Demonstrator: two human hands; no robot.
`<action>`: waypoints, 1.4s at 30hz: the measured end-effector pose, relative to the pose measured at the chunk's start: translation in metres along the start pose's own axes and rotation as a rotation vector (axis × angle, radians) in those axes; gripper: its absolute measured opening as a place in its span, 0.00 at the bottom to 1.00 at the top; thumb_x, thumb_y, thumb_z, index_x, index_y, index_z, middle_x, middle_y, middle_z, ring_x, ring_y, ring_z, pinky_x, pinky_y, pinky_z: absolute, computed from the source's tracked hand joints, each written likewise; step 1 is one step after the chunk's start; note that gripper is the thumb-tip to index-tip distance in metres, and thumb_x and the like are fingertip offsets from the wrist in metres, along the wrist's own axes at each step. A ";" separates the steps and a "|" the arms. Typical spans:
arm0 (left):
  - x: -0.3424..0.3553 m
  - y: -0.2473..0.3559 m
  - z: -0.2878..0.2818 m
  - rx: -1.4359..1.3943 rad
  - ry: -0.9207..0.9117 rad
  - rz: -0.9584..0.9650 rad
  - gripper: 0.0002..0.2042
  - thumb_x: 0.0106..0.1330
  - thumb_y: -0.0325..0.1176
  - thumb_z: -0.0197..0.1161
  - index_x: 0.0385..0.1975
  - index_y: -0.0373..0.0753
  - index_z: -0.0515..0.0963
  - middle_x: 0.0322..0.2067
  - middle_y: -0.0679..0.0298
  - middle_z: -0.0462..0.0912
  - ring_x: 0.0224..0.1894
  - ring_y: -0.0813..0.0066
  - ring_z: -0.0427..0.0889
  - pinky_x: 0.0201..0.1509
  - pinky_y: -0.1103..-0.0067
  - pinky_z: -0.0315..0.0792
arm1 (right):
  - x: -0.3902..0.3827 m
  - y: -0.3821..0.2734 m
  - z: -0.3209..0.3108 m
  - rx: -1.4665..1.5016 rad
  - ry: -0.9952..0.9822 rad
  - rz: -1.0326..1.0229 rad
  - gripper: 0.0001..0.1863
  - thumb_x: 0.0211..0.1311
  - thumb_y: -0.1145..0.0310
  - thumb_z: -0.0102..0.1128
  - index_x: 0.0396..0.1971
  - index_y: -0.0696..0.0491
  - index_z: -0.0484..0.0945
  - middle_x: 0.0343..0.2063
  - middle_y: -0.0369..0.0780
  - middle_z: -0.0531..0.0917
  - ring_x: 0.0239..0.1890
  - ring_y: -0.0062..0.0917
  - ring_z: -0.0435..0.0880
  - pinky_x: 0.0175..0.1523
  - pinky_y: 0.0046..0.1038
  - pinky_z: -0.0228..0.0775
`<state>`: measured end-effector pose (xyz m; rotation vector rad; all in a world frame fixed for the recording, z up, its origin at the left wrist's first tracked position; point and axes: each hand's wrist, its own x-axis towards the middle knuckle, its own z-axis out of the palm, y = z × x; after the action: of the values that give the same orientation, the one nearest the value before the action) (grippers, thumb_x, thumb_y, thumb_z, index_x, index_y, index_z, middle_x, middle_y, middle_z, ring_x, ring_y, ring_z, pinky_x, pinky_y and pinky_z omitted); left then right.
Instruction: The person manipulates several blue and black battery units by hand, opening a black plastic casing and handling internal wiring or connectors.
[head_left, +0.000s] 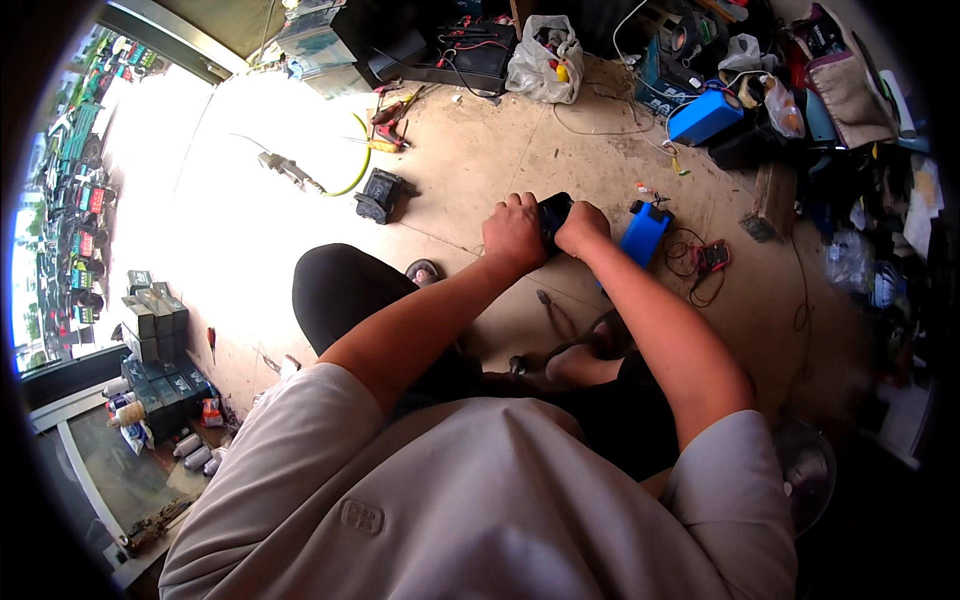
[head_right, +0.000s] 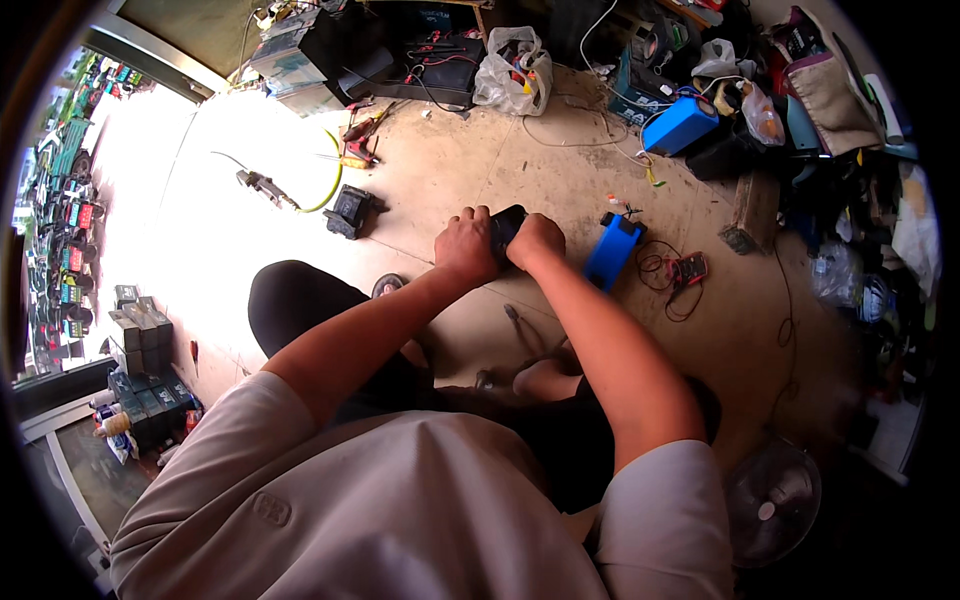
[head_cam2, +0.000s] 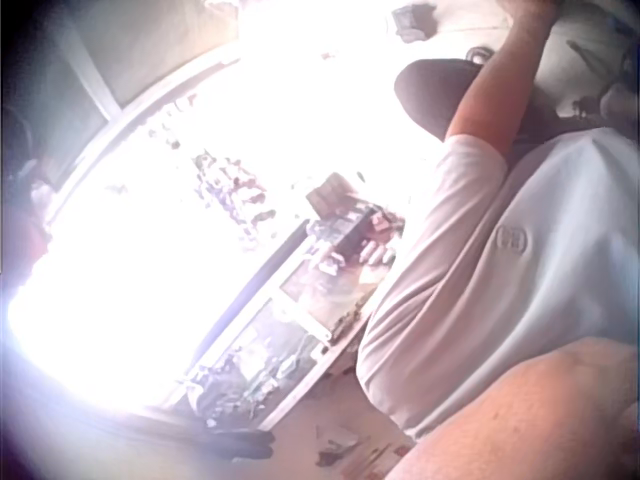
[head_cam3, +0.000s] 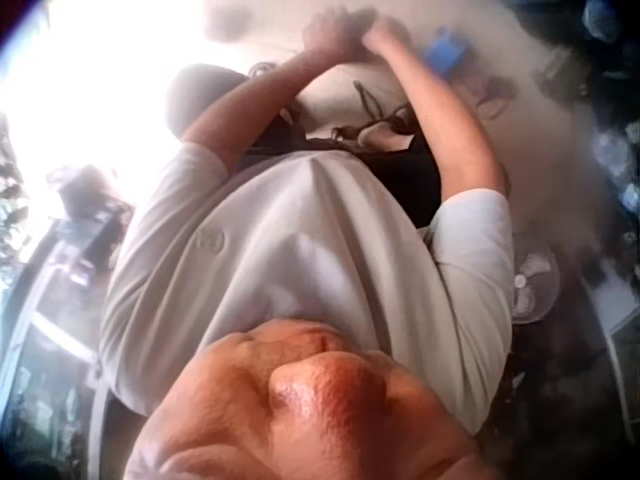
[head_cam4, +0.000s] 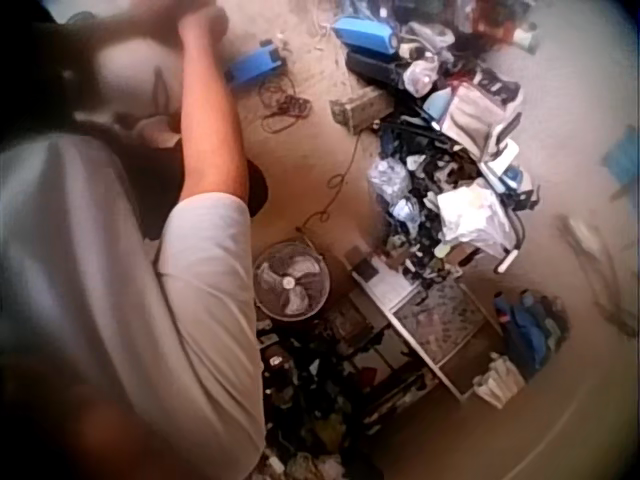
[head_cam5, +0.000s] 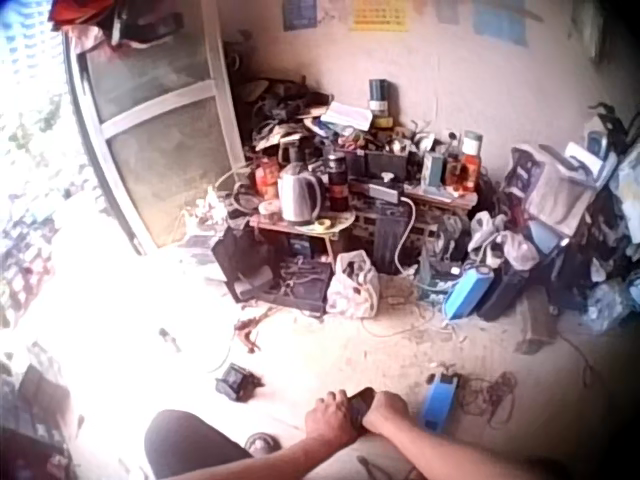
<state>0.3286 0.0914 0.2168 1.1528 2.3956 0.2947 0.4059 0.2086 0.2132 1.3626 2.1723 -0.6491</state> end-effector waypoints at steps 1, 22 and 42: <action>-0.001 0.001 0.000 -0.005 0.006 0.009 0.28 0.56 0.38 0.74 0.53 0.34 0.71 0.52 0.49 0.80 0.58 0.49 0.81 0.57 0.61 0.82 | 0.000 0.002 0.002 0.014 0.023 0.016 0.18 0.50 0.69 0.75 0.43 0.55 0.88 0.48 0.50 0.90 0.55 0.42 0.89 0.59 0.38 0.83; 0.000 0.005 0.000 0.049 0.006 -0.011 0.27 0.59 0.41 0.72 0.53 0.34 0.73 0.51 0.49 0.82 0.56 0.52 0.83 0.56 0.63 0.82 | -0.006 0.011 0.037 0.438 0.322 0.167 0.14 0.49 0.74 0.65 0.38 0.55 0.88 0.42 0.53 0.90 0.52 0.48 0.89 0.59 0.41 0.80; 0.002 -0.007 0.016 0.049 0.066 0.000 0.24 0.61 0.42 0.70 0.51 0.33 0.73 0.50 0.49 0.83 0.54 0.52 0.84 0.54 0.61 0.82 | -0.011 0.001 0.034 0.472 0.224 0.259 0.14 0.51 0.73 0.68 0.39 0.60 0.89 0.47 0.56 0.89 0.53 0.45 0.90 0.57 0.37 0.82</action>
<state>0.3309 0.0889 0.1996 1.1819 2.4729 0.2789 0.4166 0.1803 0.1938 2.0059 2.0278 -0.9870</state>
